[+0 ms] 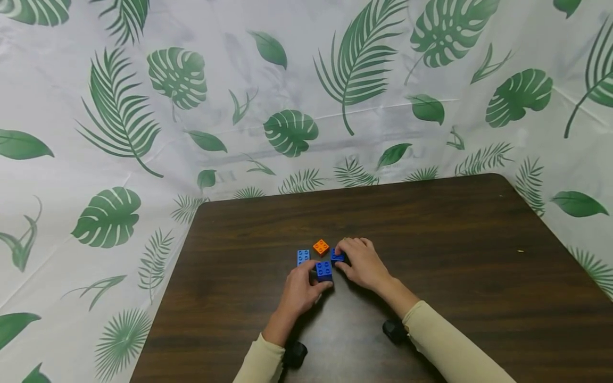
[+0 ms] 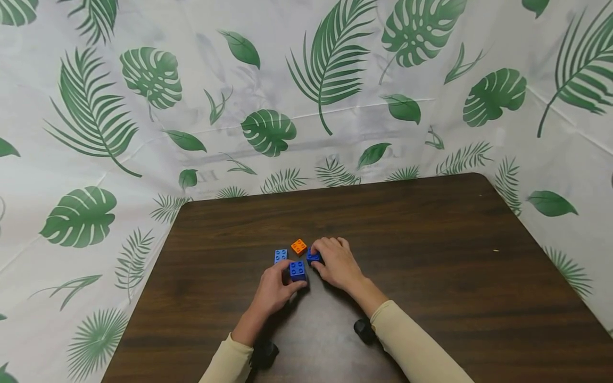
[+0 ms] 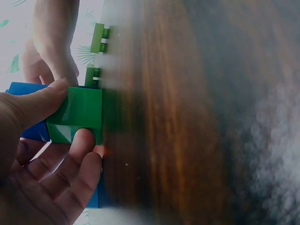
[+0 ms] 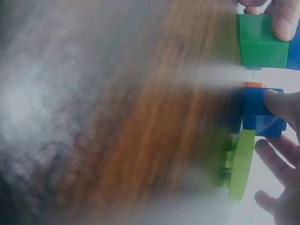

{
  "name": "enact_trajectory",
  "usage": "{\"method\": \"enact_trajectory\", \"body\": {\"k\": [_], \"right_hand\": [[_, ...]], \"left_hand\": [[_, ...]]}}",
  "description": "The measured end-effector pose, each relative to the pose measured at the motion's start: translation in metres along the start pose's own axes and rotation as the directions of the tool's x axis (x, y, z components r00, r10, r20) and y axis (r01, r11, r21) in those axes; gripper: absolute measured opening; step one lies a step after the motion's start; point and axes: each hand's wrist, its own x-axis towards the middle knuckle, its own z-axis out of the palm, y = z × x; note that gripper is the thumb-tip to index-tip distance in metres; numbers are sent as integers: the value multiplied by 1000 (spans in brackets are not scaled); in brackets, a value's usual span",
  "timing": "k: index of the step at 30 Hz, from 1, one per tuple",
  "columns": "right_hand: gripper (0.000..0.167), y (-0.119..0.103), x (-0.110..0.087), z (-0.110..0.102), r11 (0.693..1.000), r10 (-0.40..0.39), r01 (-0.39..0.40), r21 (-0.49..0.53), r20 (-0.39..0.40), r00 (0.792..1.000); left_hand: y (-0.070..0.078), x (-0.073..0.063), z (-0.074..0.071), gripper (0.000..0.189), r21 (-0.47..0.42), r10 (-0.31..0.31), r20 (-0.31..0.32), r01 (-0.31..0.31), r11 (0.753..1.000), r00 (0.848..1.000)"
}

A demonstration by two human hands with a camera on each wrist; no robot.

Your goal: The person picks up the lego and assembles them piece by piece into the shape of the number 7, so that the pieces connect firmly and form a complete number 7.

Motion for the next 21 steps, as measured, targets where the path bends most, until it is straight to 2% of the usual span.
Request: {"method": "enact_trajectory", "body": {"k": [5, 13, 16, 21], "right_hand": [[23, -3, 0, -5, 998, 28, -28, 49, -9, 1000], [23, -21, 4, -25, 975, 82, -67, 212, -59, 995], [25, -30, 4, -33, 966, 55, -35, 258, -69, 996], [29, -43, 2, -41, 945, -11, 23, 325, -37, 999]], "left_hand": [[1, 0, 0, 35, 0, 1, 6, -1, 1000, 1000], [1, 0, -1, 33, -1, -4, -4, 4, 1000, 1000], [1, 0, -1, 33, -13, -1, -3, 1, 1000, 1000], [1, 0, -2, 32, -26, 12, -3, -12, 1000, 1000]]}}
